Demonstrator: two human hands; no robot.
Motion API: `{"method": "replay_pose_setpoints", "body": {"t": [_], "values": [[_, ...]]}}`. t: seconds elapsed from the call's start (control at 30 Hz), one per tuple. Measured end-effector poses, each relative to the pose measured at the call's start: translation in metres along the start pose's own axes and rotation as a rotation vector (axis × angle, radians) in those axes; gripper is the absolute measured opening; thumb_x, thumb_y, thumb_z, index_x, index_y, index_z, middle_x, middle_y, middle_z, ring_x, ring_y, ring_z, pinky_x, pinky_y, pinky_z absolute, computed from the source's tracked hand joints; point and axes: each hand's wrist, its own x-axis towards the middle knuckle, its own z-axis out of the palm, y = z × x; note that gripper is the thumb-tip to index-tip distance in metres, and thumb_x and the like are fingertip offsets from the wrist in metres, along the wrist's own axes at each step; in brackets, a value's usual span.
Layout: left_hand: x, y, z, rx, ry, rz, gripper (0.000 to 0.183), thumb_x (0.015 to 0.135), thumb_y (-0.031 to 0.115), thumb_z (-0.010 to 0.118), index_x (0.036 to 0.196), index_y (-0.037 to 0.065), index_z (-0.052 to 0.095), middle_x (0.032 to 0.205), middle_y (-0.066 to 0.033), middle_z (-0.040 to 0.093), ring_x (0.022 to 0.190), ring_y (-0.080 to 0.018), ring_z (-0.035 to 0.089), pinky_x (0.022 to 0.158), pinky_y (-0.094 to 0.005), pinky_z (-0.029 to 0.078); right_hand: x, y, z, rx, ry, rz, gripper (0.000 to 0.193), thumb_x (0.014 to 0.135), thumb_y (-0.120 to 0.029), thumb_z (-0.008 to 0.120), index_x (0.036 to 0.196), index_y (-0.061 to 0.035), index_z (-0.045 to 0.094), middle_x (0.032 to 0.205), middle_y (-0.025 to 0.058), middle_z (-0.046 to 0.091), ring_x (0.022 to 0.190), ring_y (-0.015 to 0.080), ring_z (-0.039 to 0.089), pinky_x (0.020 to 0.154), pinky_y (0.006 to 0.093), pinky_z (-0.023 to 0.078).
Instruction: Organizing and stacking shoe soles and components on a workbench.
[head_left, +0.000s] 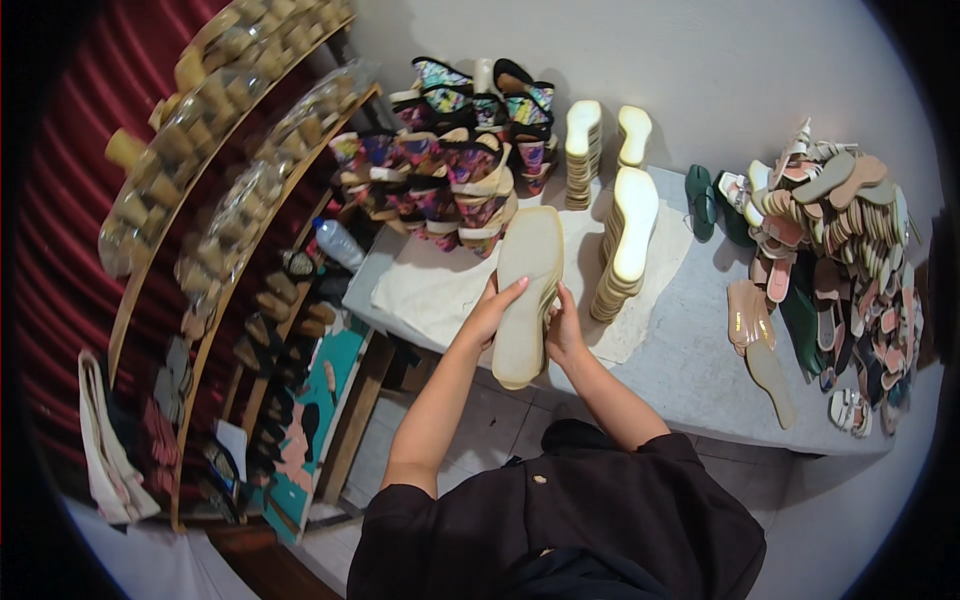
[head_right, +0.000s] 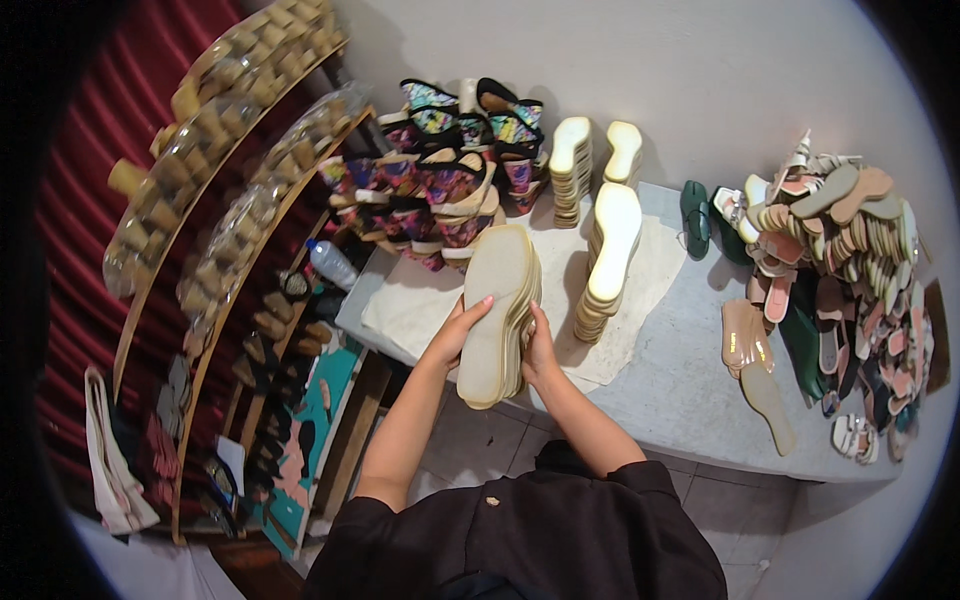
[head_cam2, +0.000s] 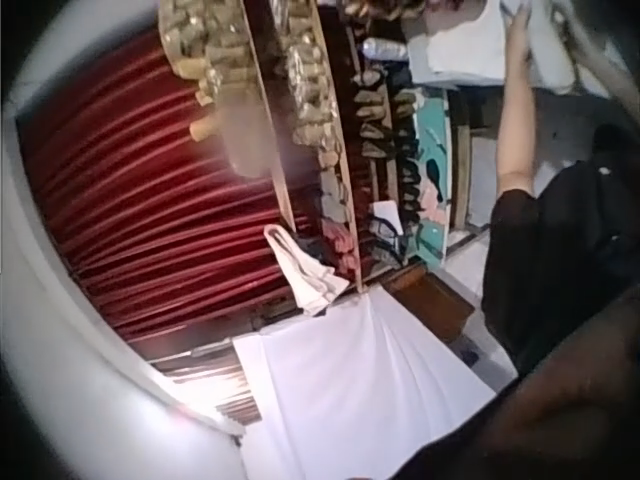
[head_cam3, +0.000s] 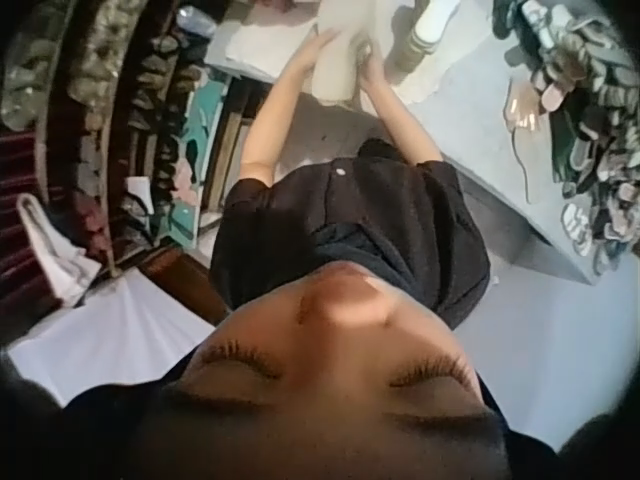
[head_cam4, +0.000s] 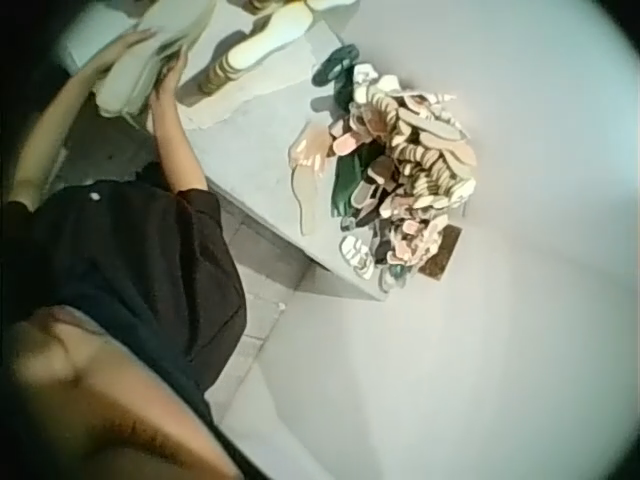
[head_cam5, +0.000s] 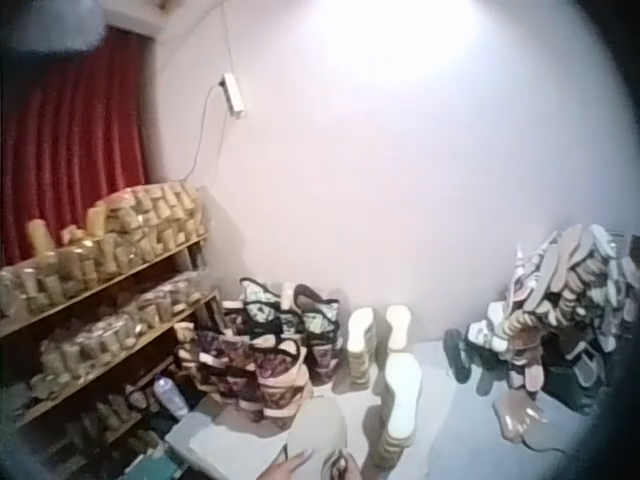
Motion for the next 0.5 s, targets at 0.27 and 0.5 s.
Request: {"method": "replay_pose_setpoints", "body": {"t": [0.27,0.5], "values": [[0.096,0.004,-0.014,-0.049,-0.112,-0.159,0.064,0.085,0.036,0.058,0.134,0.005,0.031,0.120,-0.0106,0.050,0.105,-0.0193,0.053,0.088,-0.0331,0.044,0.076,-0.015,-0.012,0.179,0.096,-0.113,0.054,0.085,-0.045,0.047,0.121,-0.0053,0.043,0.110,0.0109,0.055,0.097,0.0238,0.058,0.085,0.0372,0.048],[0.155,0.001,-0.016,-0.066,-0.199,-0.244,0.056,0.086,0.035,0.057,0.128,0.003,0.040,0.115,-0.0102,0.054,0.100,-0.0192,0.055,0.085,-0.0325,0.046,0.118,-0.027,-0.019,0.228,0.200,-0.224,0.056,0.086,-0.045,0.045,0.125,-0.0042,0.041,0.116,0.0122,0.053,0.102,0.0235,0.055,0.088,0.0360,0.045]]}}
